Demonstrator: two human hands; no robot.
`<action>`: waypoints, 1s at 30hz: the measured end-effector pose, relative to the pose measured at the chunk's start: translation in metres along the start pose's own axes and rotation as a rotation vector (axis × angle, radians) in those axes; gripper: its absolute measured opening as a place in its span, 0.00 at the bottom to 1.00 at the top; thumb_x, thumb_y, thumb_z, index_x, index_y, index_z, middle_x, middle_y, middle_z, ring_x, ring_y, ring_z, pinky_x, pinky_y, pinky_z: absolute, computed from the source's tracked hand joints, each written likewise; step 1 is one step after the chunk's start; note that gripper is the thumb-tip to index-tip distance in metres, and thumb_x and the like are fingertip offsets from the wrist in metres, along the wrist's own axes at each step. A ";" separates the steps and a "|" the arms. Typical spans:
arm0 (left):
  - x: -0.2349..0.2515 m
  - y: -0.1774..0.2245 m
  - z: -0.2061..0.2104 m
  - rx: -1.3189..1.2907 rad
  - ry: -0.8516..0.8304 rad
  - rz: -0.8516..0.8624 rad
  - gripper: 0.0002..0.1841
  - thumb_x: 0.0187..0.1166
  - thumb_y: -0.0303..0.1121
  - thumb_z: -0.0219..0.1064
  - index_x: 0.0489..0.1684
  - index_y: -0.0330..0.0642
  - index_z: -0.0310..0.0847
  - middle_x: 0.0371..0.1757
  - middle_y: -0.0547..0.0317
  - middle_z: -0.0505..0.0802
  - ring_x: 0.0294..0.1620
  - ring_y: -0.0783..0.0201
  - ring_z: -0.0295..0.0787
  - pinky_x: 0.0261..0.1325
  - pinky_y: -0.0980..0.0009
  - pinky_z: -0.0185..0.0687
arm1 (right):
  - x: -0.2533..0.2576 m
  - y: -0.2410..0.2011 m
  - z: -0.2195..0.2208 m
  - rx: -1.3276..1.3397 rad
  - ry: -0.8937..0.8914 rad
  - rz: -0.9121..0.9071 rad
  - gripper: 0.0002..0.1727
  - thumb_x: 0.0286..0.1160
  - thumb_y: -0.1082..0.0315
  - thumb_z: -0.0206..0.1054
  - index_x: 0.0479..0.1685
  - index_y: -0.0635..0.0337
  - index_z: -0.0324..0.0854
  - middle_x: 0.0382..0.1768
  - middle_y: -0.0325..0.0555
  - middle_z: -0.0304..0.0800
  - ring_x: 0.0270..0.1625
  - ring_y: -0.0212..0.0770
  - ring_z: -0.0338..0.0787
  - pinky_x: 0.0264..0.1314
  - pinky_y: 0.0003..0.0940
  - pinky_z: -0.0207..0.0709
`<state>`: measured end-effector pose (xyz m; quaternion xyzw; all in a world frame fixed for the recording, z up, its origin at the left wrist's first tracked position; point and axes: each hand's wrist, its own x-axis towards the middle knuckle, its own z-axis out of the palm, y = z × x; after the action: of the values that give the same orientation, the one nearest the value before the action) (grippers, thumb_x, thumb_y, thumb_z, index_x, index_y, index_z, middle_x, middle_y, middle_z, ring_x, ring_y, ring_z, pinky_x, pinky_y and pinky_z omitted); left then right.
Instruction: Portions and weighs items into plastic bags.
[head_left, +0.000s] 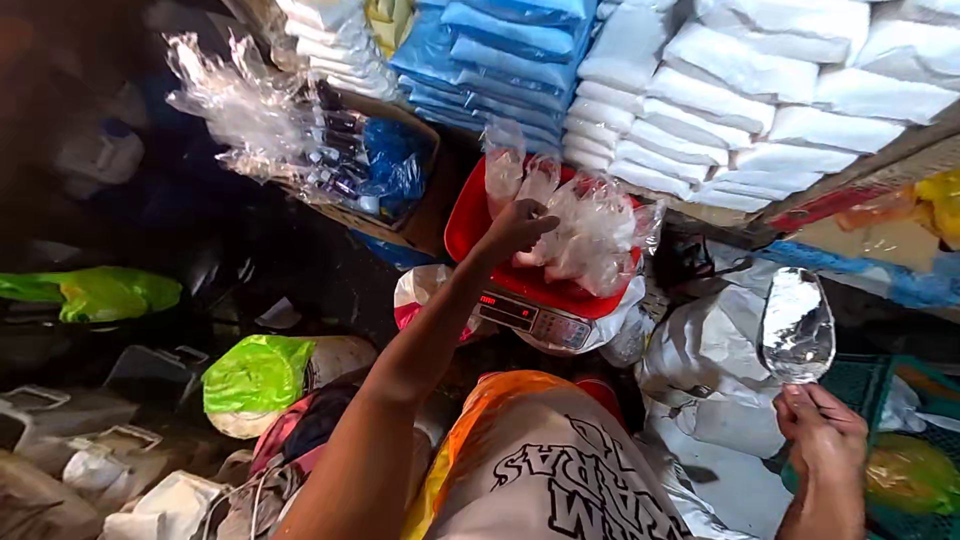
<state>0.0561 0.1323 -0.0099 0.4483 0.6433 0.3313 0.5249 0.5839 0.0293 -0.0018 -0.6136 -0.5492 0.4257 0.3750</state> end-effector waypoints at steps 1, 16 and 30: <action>-0.001 0.002 -0.004 0.050 -0.024 -0.016 0.26 0.81 0.46 0.69 0.70 0.36 0.76 0.38 0.49 0.89 0.29 0.60 0.86 0.38 0.61 0.87 | -0.001 -0.005 0.004 0.000 -0.009 -0.006 0.12 0.85 0.66 0.58 0.30 0.48 0.81 0.16 0.24 0.74 0.13 0.21 0.66 0.14 0.16 0.59; -0.009 -0.007 -0.009 0.281 0.006 0.015 0.36 0.74 0.59 0.71 0.71 0.38 0.77 0.44 0.47 0.91 0.38 0.53 0.90 0.48 0.48 0.87 | -0.001 -0.035 0.041 -0.025 -0.109 -0.042 0.12 0.83 0.65 0.60 0.30 0.49 0.83 0.15 0.25 0.73 0.13 0.21 0.65 0.14 0.16 0.56; -0.017 -0.002 0.010 0.397 0.265 0.175 0.16 0.83 0.48 0.64 0.41 0.52 0.96 0.33 0.59 0.95 0.35 0.58 0.92 0.44 0.45 0.86 | 0.057 -0.137 0.158 -0.557 -0.437 -0.101 0.15 0.85 0.55 0.65 0.38 0.53 0.93 0.24 0.45 0.88 0.25 0.43 0.85 0.32 0.52 0.82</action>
<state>0.0660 0.1152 -0.0073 0.5491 0.7176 0.2988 0.3069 0.3896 0.1009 0.0623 -0.5587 -0.7412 0.3618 0.0875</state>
